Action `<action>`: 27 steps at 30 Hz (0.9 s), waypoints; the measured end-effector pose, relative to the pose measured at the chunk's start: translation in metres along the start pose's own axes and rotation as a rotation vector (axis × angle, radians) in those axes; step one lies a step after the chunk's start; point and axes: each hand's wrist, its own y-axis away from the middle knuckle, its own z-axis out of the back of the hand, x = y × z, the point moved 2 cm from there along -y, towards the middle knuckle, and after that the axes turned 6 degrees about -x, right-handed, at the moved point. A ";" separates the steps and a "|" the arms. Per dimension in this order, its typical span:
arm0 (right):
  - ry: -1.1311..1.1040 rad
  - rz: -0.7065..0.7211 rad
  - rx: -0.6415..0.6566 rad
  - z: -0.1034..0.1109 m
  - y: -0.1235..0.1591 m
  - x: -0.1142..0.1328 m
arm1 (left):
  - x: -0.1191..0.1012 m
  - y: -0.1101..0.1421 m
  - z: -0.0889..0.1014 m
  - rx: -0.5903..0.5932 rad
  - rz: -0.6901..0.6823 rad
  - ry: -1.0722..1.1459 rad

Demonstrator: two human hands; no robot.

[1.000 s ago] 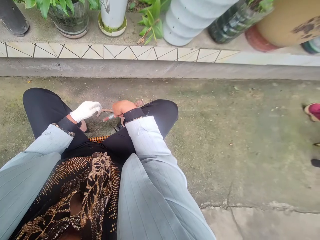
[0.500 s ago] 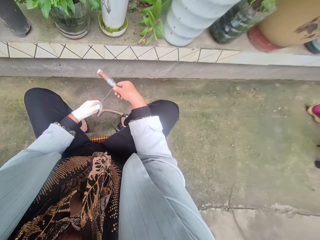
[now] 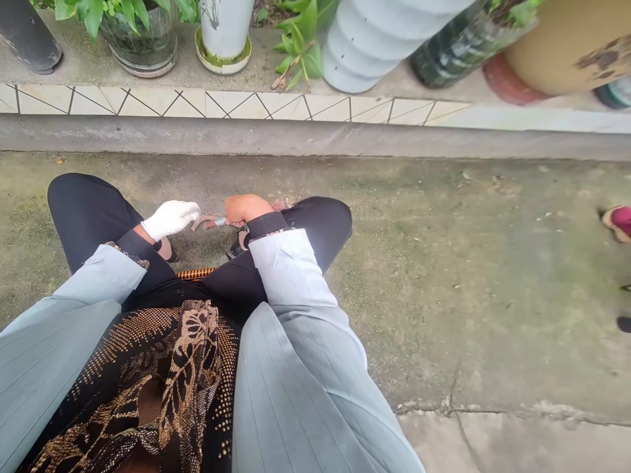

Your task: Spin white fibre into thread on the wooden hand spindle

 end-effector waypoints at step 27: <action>0.123 -0.167 -0.249 0.031 0.022 0.007 | 0.003 0.002 0.009 -0.031 0.028 0.556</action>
